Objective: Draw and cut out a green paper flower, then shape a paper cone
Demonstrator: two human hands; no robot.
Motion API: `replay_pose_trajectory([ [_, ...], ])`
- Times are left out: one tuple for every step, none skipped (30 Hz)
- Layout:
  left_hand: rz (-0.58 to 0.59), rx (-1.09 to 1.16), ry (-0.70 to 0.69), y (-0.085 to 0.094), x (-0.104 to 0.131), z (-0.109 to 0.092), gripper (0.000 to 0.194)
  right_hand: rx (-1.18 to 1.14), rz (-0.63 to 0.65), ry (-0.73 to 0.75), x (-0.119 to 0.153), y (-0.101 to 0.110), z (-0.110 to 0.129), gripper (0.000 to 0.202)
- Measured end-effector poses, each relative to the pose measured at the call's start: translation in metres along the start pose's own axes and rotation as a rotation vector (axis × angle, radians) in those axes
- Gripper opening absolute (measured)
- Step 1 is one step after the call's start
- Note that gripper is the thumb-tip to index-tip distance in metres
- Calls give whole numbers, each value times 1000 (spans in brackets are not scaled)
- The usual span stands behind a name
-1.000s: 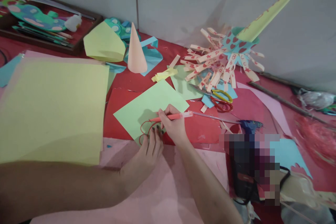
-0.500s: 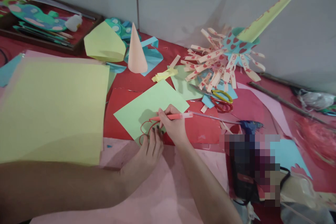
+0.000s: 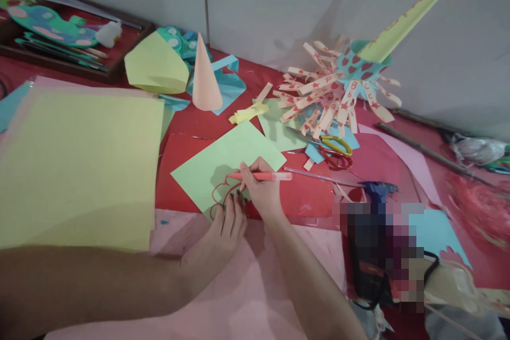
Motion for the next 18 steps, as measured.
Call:
replay_pose_trajectory([
  [2, 1, 3, 0, 0, 0, 40, -3, -8, 1, 0, 0, 1, 35],
  [3, 0, 4, 0, 0, 1, 40, -11, -7, 3, 0, 0, 1, 35],
  [3, -2, 5, 0, 0, 1, 40, -18, 0, 7, 1, 0, 1, 35],
  [-1, -6, 5, 0, -1, 1, 41, -22, 10, 10, 1, 0, 1, 35],
  [-3, -10, 4, 0, -1, 1, 41, -20, 17, 14, 1, 0, 0, 35],
  [-4, -13, 0, 0, -1, 1, 42, -10, 20, 18, 1, 0, 0, 35],
  [-4, -15, -4, 0, -1, 1, 42, 7, 16, 21, 1, 0, 0, 35],
  [-5, -17, -5, 0, -1, 1, 43, 29, 4, 21, 1, 0, 0, 35],
  [-2, -19, -7, 0, -1, 1, 43, 49, -12, 21, 1, 1, 0, 35],
  [3, -22, -10, 0, -1, 1, 43, 66, -28, 20, 1, 1, 0, 35],
  [8, -25, -13, 0, -1, 1, 43, 79, -43, 19, 1, 1, 0, 35],
  [14, -29, -15, 0, -1, 1, 43, 87, -56, 18, 1, 0, 0, 36],
  [17, -34, -15, 0, -1, 1, 43, 89, -66, 19, 1, 0, 1, 36],
  [19, -37, -14, 0, 0, 1, 43, 88, -70, 20, 1, 0, 1, 36],
  [20, -39, -12, 0, 0, 0, 43, 87, -68, 23, 1, 0, 1, 36],
  [17, -38, -10, 0, 0, 0, 43, 87, -63, 26, 0, 0, 1, 36],
  [13, -35, -9, 0, 0, 0, 43, 89, -57, 29, 0, 0, 0, 36],
  [11, -32, -9, -1, 0, 0, 43, 92, -53, 33, 0, 0, 0, 36],
])
Point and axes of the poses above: each hand's wrist, its own x-axis away from the middle knuckle, its own y-axis out of the back of the hand, z = x × y, the point moved 1 cm from there along -x, towards the middle knuckle, and after that the axes turned 2 degrees about -y, right-handed, at the moved point
